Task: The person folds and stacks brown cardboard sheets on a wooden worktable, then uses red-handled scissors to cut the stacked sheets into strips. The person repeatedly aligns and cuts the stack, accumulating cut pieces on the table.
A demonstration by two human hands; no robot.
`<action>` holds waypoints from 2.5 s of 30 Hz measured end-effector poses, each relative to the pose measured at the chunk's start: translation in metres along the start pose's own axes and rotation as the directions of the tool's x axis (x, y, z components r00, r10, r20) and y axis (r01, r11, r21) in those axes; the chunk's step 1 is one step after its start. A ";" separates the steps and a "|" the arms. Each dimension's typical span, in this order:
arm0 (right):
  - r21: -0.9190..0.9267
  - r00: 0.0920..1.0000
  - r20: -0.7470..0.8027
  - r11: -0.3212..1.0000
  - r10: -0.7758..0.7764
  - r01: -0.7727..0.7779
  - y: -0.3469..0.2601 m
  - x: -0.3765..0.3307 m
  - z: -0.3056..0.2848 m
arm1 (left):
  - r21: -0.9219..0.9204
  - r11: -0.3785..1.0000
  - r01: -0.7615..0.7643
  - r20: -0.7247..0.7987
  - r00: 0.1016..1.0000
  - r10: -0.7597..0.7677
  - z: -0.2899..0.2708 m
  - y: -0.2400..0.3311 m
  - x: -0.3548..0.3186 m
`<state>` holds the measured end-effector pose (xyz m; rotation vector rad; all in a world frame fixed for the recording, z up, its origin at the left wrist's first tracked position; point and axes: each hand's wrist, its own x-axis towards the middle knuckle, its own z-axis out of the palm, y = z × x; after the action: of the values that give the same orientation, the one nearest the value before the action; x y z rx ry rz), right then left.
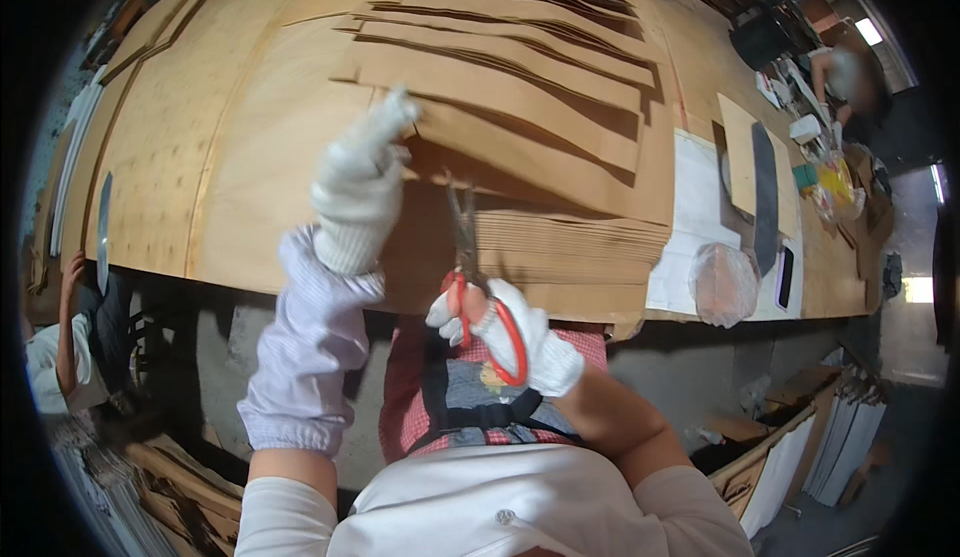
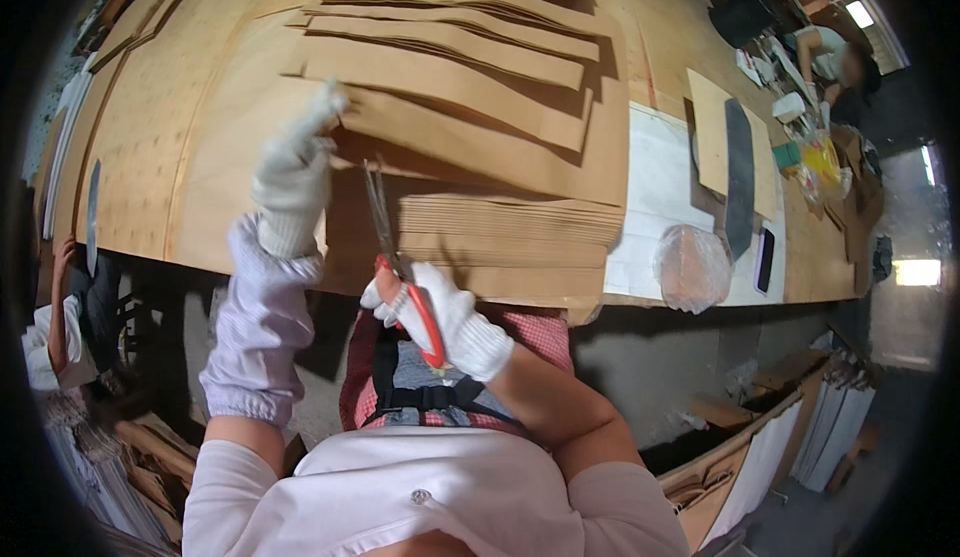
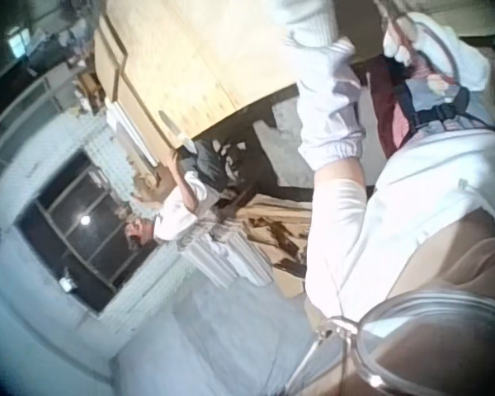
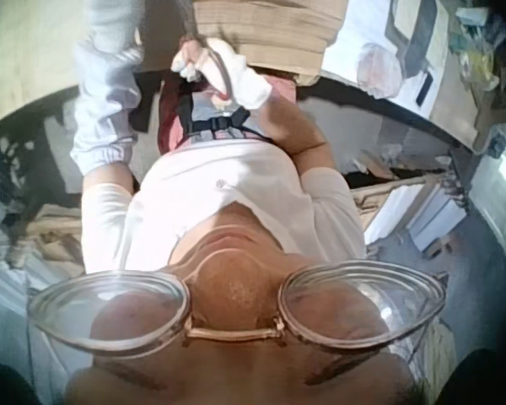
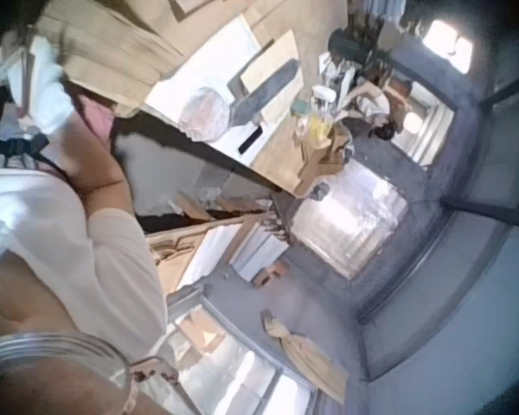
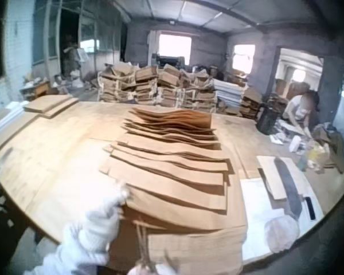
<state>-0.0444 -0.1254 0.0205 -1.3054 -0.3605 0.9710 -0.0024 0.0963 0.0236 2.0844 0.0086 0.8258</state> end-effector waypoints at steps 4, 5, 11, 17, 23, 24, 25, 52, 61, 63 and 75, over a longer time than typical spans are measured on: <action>0.013 0.996 0.086 1.000 0.014 -0.015 -0.003 -0.040 -0.040 | -0.448 0.893 -0.043 -0.212 0.975 -0.059 -0.005 -0.003 0.048; 0.111 0.999 -0.031 0.993 0.036 -0.033 -0.007 -0.048 -0.038 | -0.323 0.937 0.130 -0.293 0.928 -0.230 -0.004 0.002 0.050; 0.353 0.960 -0.070 0.906 0.273 -0.232 0.007 -0.038 -0.072 | 0.363 0.858 -0.362 0.469 0.867 0.168 0.021 0.020 -0.019; 0.273 0.914 -0.241 0.926 0.328 -0.261 0.005 -0.034 -0.066 | 0.610 0.698 -0.376 0.517 0.856 0.009 0.053 0.036 -0.025; -0.357 0.892 -0.442 0.894 0.093 -0.270 0.041 -0.064 -0.107 | 0.665 0.657 -0.355 0.465 0.885 0.008 0.052 0.026 -0.027; -0.060 0.843 -0.490 0.956 0.222 -0.287 0.039 -0.070 -0.114 | 0.662 0.665 -0.346 0.474 0.880 -0.014 0.053 0.028 -0.027; 0.196 0.786 -0.545 0.956 0.292 -0.220 0.032 -0.073 -0.123 | 0.663 0.666 -0.342 0.478 0.878 -0.025 0.053 0.030 -0.026; 0.542 0.924 -0.027 0.782 0.382 -0.308 0.002 0.043 0.025 | 0.590 0.776 -0.224 0.293 0.955 0.054 -0.009 -0.001 -0.027; 0.088 0.995 -0.075 0.995 0.059 -0.052 -0.015 -0.042 -0.038 | -0.028 0.993 0.118 -0.417 0.901 -0.119 -0.005 -0.014 0.047; 0.297 0.986 -0.066 0.946 0.156 -0.130 -0.008 -0.048 -0.051 | 0.176 0.968 0.180 -0.427 0.900 -0.089 0.006 -0.029 0.027; 0.415 0.954 -0.080 0.880 0.288 -0.231 0.015 -0.035 -0.070 | 0.572 0.735 -0.363 0.540 0.842 -0.005 0.050 0.039 -0.020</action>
<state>-0.0202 -0.1978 -0.0030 -1.0476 0.1294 1.1030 -0.0011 0.0297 0.0214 2.9836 -0.2384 0.3585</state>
